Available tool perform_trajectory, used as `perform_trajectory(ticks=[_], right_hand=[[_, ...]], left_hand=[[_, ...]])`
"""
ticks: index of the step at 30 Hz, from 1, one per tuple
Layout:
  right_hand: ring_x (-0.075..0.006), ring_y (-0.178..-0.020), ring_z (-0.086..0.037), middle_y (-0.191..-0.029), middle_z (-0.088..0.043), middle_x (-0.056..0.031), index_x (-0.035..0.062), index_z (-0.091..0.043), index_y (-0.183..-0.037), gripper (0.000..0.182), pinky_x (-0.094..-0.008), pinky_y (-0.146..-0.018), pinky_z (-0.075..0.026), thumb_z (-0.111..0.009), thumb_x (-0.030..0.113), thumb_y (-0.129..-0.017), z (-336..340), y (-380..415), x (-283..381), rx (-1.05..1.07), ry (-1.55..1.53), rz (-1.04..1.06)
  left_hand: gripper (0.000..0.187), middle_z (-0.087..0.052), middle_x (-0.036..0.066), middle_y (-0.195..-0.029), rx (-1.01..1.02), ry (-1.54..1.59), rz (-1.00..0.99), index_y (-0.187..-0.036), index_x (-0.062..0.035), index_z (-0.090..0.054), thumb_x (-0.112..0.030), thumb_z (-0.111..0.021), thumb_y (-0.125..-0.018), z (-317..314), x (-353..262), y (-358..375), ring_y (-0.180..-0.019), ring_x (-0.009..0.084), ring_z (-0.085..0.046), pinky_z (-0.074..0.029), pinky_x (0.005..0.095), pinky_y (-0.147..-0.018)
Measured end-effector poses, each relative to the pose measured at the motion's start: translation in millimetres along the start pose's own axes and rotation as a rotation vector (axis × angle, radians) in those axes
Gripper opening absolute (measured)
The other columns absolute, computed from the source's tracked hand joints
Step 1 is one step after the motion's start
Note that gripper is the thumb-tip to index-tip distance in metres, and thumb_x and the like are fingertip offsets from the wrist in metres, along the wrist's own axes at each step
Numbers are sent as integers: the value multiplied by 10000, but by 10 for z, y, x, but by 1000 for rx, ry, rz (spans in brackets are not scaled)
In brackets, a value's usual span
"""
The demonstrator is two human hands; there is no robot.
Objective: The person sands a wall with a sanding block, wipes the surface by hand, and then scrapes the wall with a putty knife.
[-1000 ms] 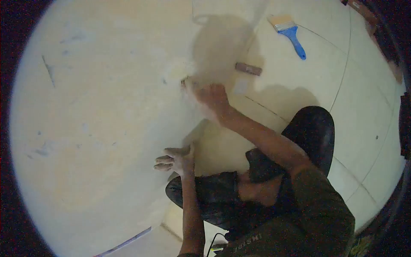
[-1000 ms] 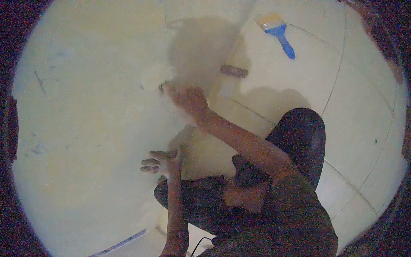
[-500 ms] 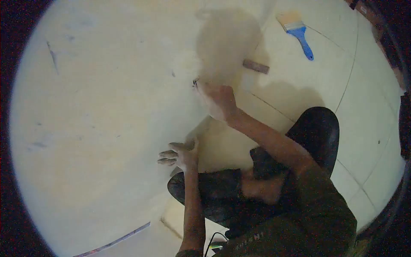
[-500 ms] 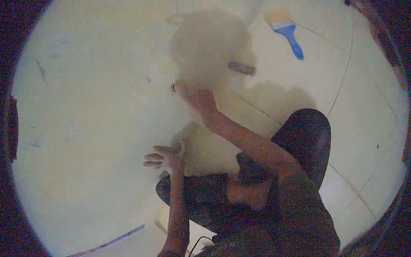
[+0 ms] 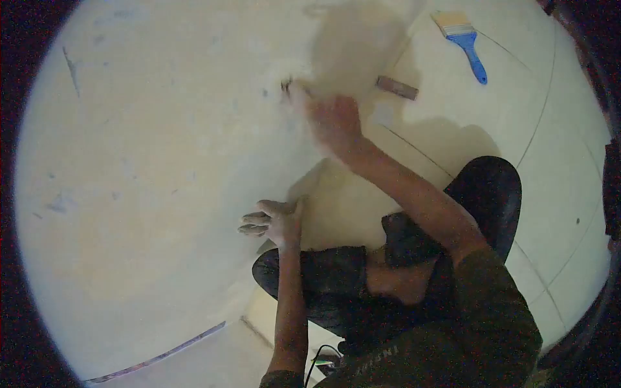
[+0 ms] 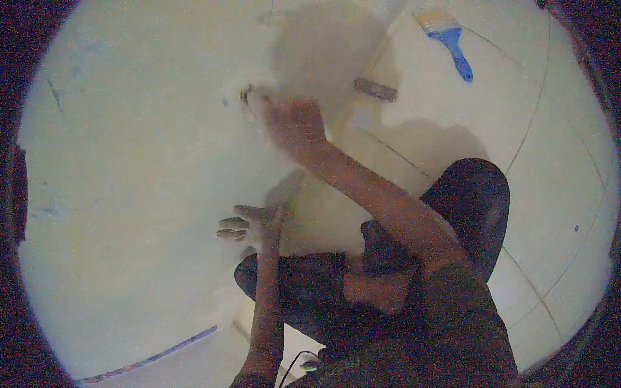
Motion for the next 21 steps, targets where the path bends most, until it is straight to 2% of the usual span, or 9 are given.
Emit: perform_trajectory(ticks=[2, 4, 6, 7, 9, 10, 13, 19, 21], right_hand=[[-346, -707, -730, -868, -732, -104, 157, -628, -1161, 220, -463, -582, -578, -594, 143, -944, -286, 238, 151, -64, -30, 108], [-381, -655, -691, -794, -697, -134, 146, -575, -1160, 247, -492, -552, -541, -638, 181, -924, -423, 185, 83, -250, 6, 234], [-376, -686, -693, -855, -693, -146, 136, -565, -1173, 264, -497, -564, -540, -635, 176, -922, -446, 102, -11, -194, -5, 168], [-354, -744, -715, -954, -706, -144, 131, -582, -1186, 259, -487, -591, -558, -610, 152, -929, -17, -49, -40, -48, -32, 38], [-350, -750, -718, -947, -706, -144, 123, -595, -1170, 235, -481, -594, -560, -610, 174, -942, 65, 4, -72, 43, -85, -28], [-368, -699, -701, -841, -691, -146, 119, -592, -1142, 223, -484, -569, -544, -636, 219, -948, -198, 203, -20, -17, -109, 35], [-374, -639, -685, -727, -677, -149, 113, -602, -1088, 224, -487, -534, -527, -658, 293, -965, -134, 233, 112, -31, -194, 116], [-335, -616, -688, -716, -674, -127, 118, -628, -1058, 213, -482, -508, -524, -659, 309, -969, -233, 393, 298, -16, -184, 132], [-319, -611, -694, -720, -683, -109, 126, -624, -1086, 200, -478, -505, -532, -643, 287, -970, -218, 373, 307, -89, -174, 148]], left_hand=[[1557, 217, 499, -1545, -150, -49, -58, -1626, -47, 113, -894, -730, -627, 81, -48, -135, -1359, 756, 247, -75, 913, -998], [1553, 207, 500, -1548, -331, -143, -145, -1629, -55, 104, -896, -729, -625, 177, -191, 16, -1360, 759, 239, -64, 907, -1009], [1555, 203, 495, -1554, 8, -29, -14, -1630, -61, 105, -896, -732, -620, 61, -100, -48, -1360, 761, 236, -51, 904, -1014], [1556, 202, 493, -1556, 179, 28, 56, -1630, -64, 106, -897, -733, -618, 13, -56, -31, -1360, 762, 234, -45, 902, -1016], [1454, 188, 508, -1548, 188, -29, 50, -1635, -33, -23, -921, -654, -672, 53, -117, 17, -1359, 757, 250, -17, 890, -1029], [1413, 180, 516, -1544, 188, -51, 41, -1638, -18, -88, -933, -614, -699, 73, -177, -12, -1358, 755, 258, -3, 884, -1035], [1556, 207, 480, -1565, -143, -11, -50, -1632, -94, 122, -884, -749, -614, 60, -157, 3, -1360, 756, 248, -42, 913, -998], [1561, 197, 510, -1543, -215, -48, -119, -1629, -135, 167, -907, -729, -610, -76, -93, 15, -1354, 779, 208, -76, 919, -987], [1407, 147, 524, -1545, -359, -58, -200, -1622, -47, -76, -907, -666, -677, 57, -149, 16, -1360, 766, 229, 6, 890, -1018]])
Point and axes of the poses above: each hand's wrist, its own y-axis away from the middle knuckle, its own z-axis out of the back of the hand, x = y × z, the point moved 7 cm from there along -y, towards the middle knuckle
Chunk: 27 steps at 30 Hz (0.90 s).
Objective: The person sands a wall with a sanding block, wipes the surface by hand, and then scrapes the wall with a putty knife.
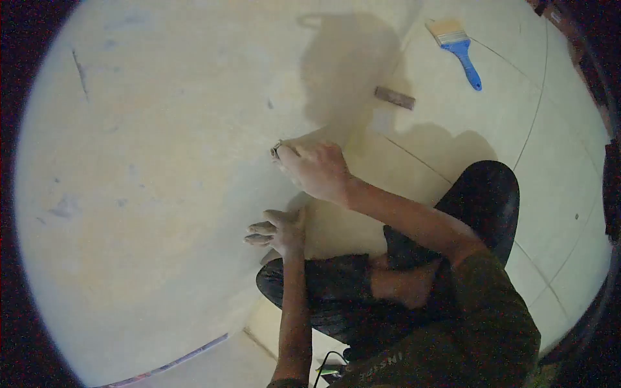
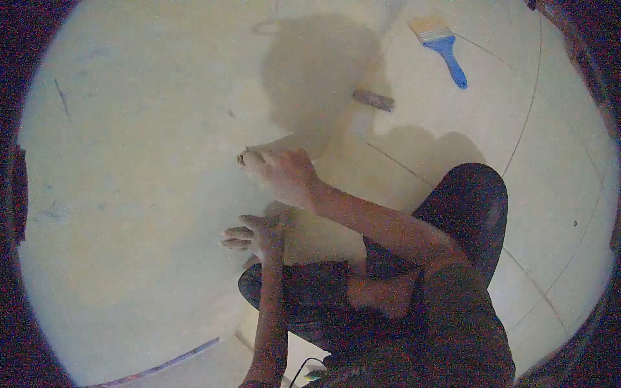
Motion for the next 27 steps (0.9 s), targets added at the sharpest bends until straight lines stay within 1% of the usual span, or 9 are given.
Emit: perform_trajectory(ticks=[1, 4, 8, 14, 17, 20, 23, 25, 27], right_hand=[[-310, -607, -700, -725, -690, -95, 133, -613, -1111, 195, -475, -505, -541, -625, 269, -971, 22, -51, -76, -59, -1, -12], [-299, -582, -700, -725, -697, -81, 134, -598, -1152, 224, -462, -493, -548, -622, 239, -956, 231, -254, -346, -67, 162, -111], [-337, -612, -688, -705, -676, -114, 126, -659, -1131, 226, -478, -512, -523, -664, 290, -975, -1, -87, -404, -46, 173, -117], [-361, -685, -700, -744, -682, -143, 102, -645, -1076, 263, -497, -585, -536, -643, 350, -987, 379, -375, -343, 10, 153, -202], [-382, -718, -699, -765, -685, -164, 93, -635, -1064, 251, -519, -621, -539, -613, 336, -1005, 319, -366, -403, -48, 14, -204], [-387, -745, -699, -814, -699, -169, 92, -637, -1072, 225, -531, -646, -540, -603, 301, -997, 448, -381, -488, -81, 115, -181], [-372, -757, -706, -860, -710, -157, 101, -640, -1102, 205, -523, -654, -552, -620, 228, -942, 475, -439, -733, -139, 137, -256], [-356, -753, -723, -880, -719, -129, 120, -621, -1218, 291, -509, -623, -568, -616, 182, -933, 352, -370, -567, -225, 207, -100], [-343, -774, -734, -913, -726, -117, 132, -612, -1282, 364, -505, -618, -580, -615, 151, -918, 275, -312, -545, -203, 200, -71]], left_hand=[[1354, 122, 531, -1546, -70, -8, -47, -1618, -3, -197, -908, -634, -711, 74, -19, -27, -1363, 759, 240, 48, 876, -1034], [1330, 125, 536, -1541, 613, 0, 228, -1617, -9, -197, -878, -661, -722, 54, -9, -64, -1358, 766, 235, 19, 887, -1025], [1315, 133, 541, -1535, 581, 130, 253, -1615, -13, -199, -853, -685, -727, 39, 10, -103, -1352, 766, 248, 6, 892, -1020], [1337, 128, 544, -1533, 509, 113, 227, -1599, 20, -203, -837, -716, -711, 0, 40, -22, -1351, 768, 245, 0, 895, -1016], [1341, 116, 546, -1532, 463, 94, 204, -1597, 25, -206, -841, -712, -707, -9, 48, -32, -1352, 775, 227, -9, 898, -1016], [1343, 105, 547, -1533, 492, 96, 216, -1603, 18, -208, -859, -691, -709, 33, 34, -26, -1352, 781, 213, -20, 896, -1020], [1346, 95, 543, -1537, 455, 130, 204, -1607, 9, -215, -876, -679, -704, -81, 117, 41, -1342, 793, 206, -36, 902, -1013], [1356, 92, 539, -1542, 467, 120, 205, -1610, 1, -217, -884, -679, -693, -154, 121, 28, -1340, 794, 207, -43, 906, -1008], [1366, 110, 535, -1543, 440, 134, 225, -1609, 1, -221, -888, -683, -682, -69, 80, 4, -1337, 794, 215, -41, 911, -1001]])
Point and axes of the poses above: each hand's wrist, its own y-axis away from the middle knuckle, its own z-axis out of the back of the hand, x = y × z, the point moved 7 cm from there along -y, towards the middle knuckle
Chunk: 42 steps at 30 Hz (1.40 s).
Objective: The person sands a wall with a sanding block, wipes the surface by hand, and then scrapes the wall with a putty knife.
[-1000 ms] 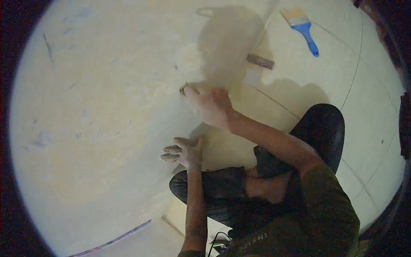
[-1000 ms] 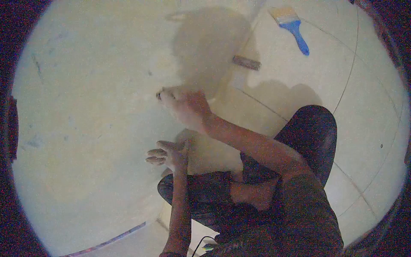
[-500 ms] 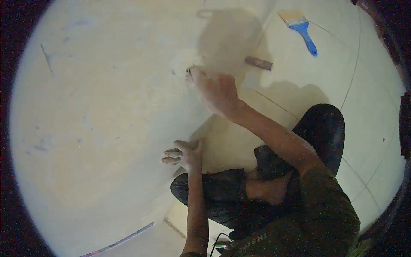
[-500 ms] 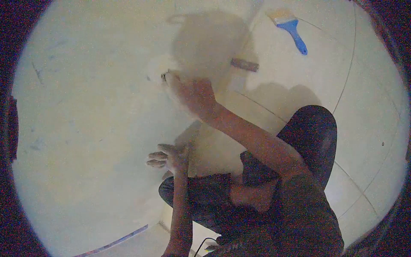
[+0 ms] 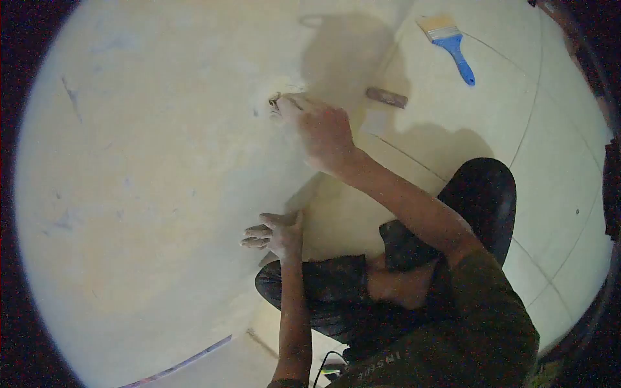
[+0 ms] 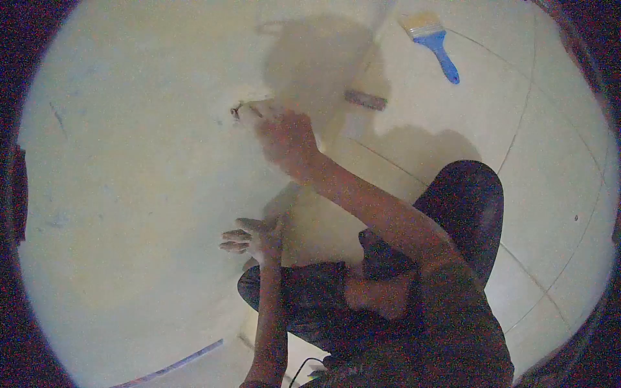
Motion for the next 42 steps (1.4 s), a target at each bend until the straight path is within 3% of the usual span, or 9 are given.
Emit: perform_trajectory(ticks=[4, 10, 20, 23, 26, 29, 32, 35, 42], right_hand=[[-330, -844, -739, -971, -729, -119, 139, -614, -1282, 396, -511, -646, -591, -628, 137, -886, 31, -110, -22, 251, -25, -153], [-328, -942, -706, -1021, -717, -129, 93, -653, -1106, 178, -477, -754, -578, -573, 161, -962, 162, -87, 137, 124, -139, -86], [-349, -759, -716, -871, -720, -123, 130, -625, -1206, 314, -504, -623, -573, -634, 224, -906, 55, -130, -105, 316, 12, -246], [-347, -736, -719, -776, -711, -119, 120, -636, -1184, 300, -513, -626, -567, -638, 252, -914, -72, 67, 101, 127, -10, -87], [-359, -769, -730, -781, -717, -124, 113, -640, -1178, 299, -524, -623, -567, -635, 237, -906, -56, 4, -173, 125, 39, -218], [-377, -654, -694, -715, -689, -150, 114, -660, -961, 217, -526, -612, -537, -700, 316, -894, -46, -36, -149, 169, -1, -204], [-365, -670, -707, -716, -697, -141, 119, -643, -1034, 256, -530, -623, -545, -708, 307, -872, 4, 51, 142, 11, -184, -62], [-380, -662, -696, -712, -691, -133, 122, -602, -1124, 307, -529, -623, -541, -690, 314, -901, 21, -52, -19, 243, 61, -252], [-369, -710, -727, -873, -739, -124, 123, -627, -1257, 419, -512, -626, -568, -680, 202, -849, -82, 117, -54, 126, -40, -141]], left_hand=[[1406, 156, 526, -1541, -271, -167, -143, -1621, -4, -171, -894, -691, -664, 46, -46, 44, -1340, 781, 240, -39, 910, -1001], [1431, 185, 515, -1543, 91, -72, 47, -1629, -23, -76, -884, -698, -670, 36, -10, -18, -1339, 777, 252, -35, 907, -1003], [1360, 148, 529, -1538, -29, -12, -55, -1605, 9, -118, -857, -681, -720, -78, 22, 2, -1344, 783, 227, 9, 898, -1015], [1349, 131, 537, -1534, 29, -74, -17, -1602, 10, -129, -856, -677, -725, 100, -118, 6, -1341, 790, 215, 4, 899, -1015], [1355, 131, 541, -1531, 70, -112, -2, -1612, 3, -117, -861, -669, -727, 109, -46, -21, -1341, 792, 211, -2, 900, -1015], [1359, 149, 537, -1532, 93, -126, -5, -1626, -21, -96, -862, -671, -726, -17, -41, -4, -1341, 789, 217, -15, 899, -1018], [1352, 152, 529, -1540, 136, -124, 4, -1635, -46, -86, -858, -674, -728, 87, -94, -24, -1341, 783, 233, -24, 894, -1027], [1342, 132, 522, -1550, 103, -141, -7, -1637, -59, -87, -858, -672, -731, 28, -6, -17, -1347, 773, 242, -21, 882, -1044], [1159, 73, 500, -1576, 173, -269, -43, -1626, -90, -147, -783, -627, -831, 75, -121, 6, -1368, 780, 170, -82, 859, -1080]])
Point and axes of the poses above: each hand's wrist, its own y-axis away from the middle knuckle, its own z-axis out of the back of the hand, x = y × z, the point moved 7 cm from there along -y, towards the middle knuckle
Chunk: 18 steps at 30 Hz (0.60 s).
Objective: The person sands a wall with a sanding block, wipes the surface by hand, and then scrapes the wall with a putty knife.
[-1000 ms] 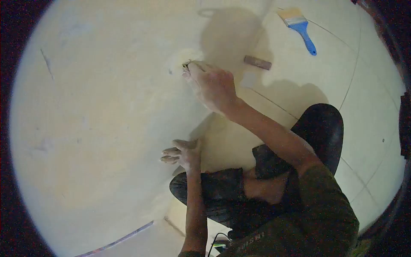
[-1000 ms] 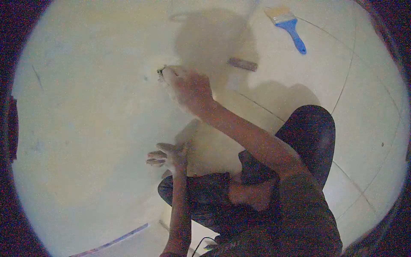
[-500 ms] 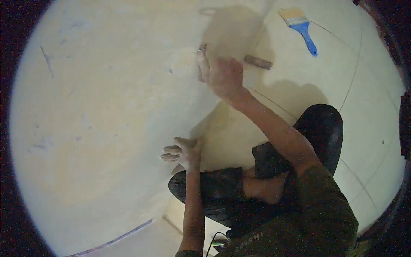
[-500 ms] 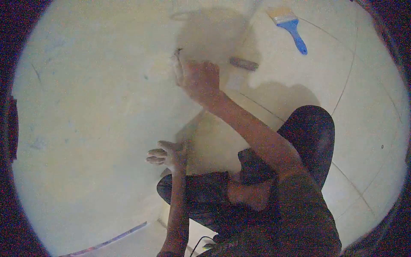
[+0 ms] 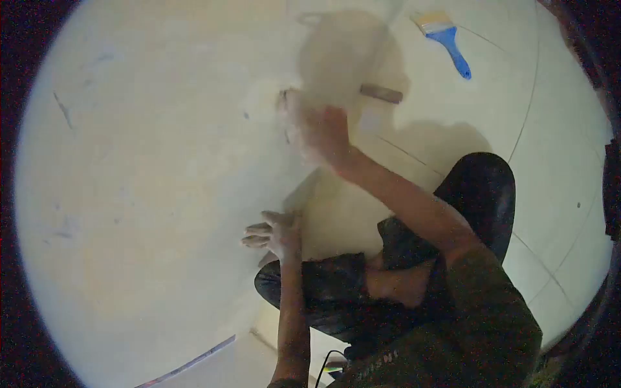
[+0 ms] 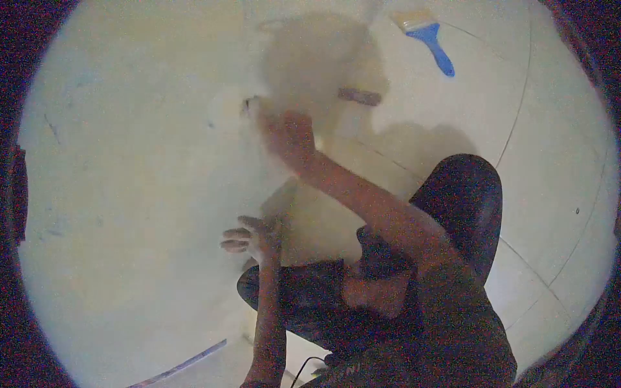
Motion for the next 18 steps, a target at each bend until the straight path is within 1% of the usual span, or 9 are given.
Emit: perform_trajectory(ticks=[1, 2, 4, 6, 8, 11, 13, 16, 18], right_hand=[[-365, -707, -727, -859, -736, -121, 126, -629, -1241, 404, -509, -625, -571, -683, 208, -849, 82, -92, -10, 50, -26, -49], [-362, -705, -727, -844, -733, -118, 128, -631, -1224, 388, -507, -624, -573, -686, 213, -849, 121, -143, 55, 98, -46, -86], [-380, -690, -704, -768, -701, -122, 117, -637, -1145, 287, -530, -637, -545, -656, 275, -907, -105, 93, 143, -12, -16, 11], [-376, -693, -705, -757, -699, -121, 120, -632, -1139, 275, -523, -646, -551, -651, 282, -918, -106, 107, 51, -86, 42, 22], [-350, -712, -731, -812, -727, -118, 137, -614, -1204, 340, -487, -653, -592, -669, 233, -883, -88, -1, -32, -87, 91, -29], [-344, -701, -728, -815, -725, -108, 146, -611, -1209, 323, -493, -639, -590, -650, 229, -900, -33, -8, 35, 87, 78, -119], [-341, -689, -726, -817, -725, -106, 154, -616, -1222, 324, -498, -626, -589, -640, 223, -907, -48, 58, 68, -60, 52, -24], [-332, -729, -735, -838, -729, -107, 157, -624, -1244, 334, -508, -640, -592, -624, 193, -912, 6, -14, 31, -86, 104, -56], [-328, -775, -740, -858, -732, -107, 160, -625, -1263, 354, -515, -671, -594, -616, 168, -910, -30, -29, -50, 43, 106, -143]], left_hand=[[1117, 62, 497, -1579, -2, -51, -19, -1621, -96, -166, -766, -618, -850, -85, 21, 12, -1370, 788, 143, -99, 859, -1081], [1084, 36, 496, -1578, -171, -128, -67, -1609, -96, -192, -757, -610, -859, -105, 72, 12, -1365, 798, 111, -109, 863, -1075], [1019, -16, 495, -1576, -509, -281, -169, -1586, -97, -243, -738, -596, -877, -270, 62, 9, -1356, 818, 48, -130, 873, -1063], [987, -69, 500, -1560, -568, -131, -224, -1566, -97, -278, -731, -598, -881, -266, 35, 12, -1342, 832, 17, -124, 883, -1052], [959, -110, 508, -1541, -537, -143, -218, -1552, -100, -303, -722, -601, -886, -396, 105, -24, -1330, 842, 1, -119, 894, -1038], [990, -96, 518, -1531, -452, -199, -186, -1568, -110, -256, -710, -631, -877, -450, 173, -69, -1325, 845, 11, -91, 904, -1024], [1120, -7, 515, -1554, -510, 28, -227, -1615, -117, -128, -710, -683, -844, -390, 157, 4, -1334, 834, 34, -42, 903, -1025], [1156, 20, 511, -1562, -508, -41, -207, -1629, -121, -104, -730, -680, -834, -515, 208, -40, -1337, 830, 53, -28, 900, -1027], [1005, -58, 540, -1526, -408, -23, -208, -1587, -121, -212, -707, -625, -884, -557, 223, -43, -1331, 839, 45, -28, 896, -1035]])
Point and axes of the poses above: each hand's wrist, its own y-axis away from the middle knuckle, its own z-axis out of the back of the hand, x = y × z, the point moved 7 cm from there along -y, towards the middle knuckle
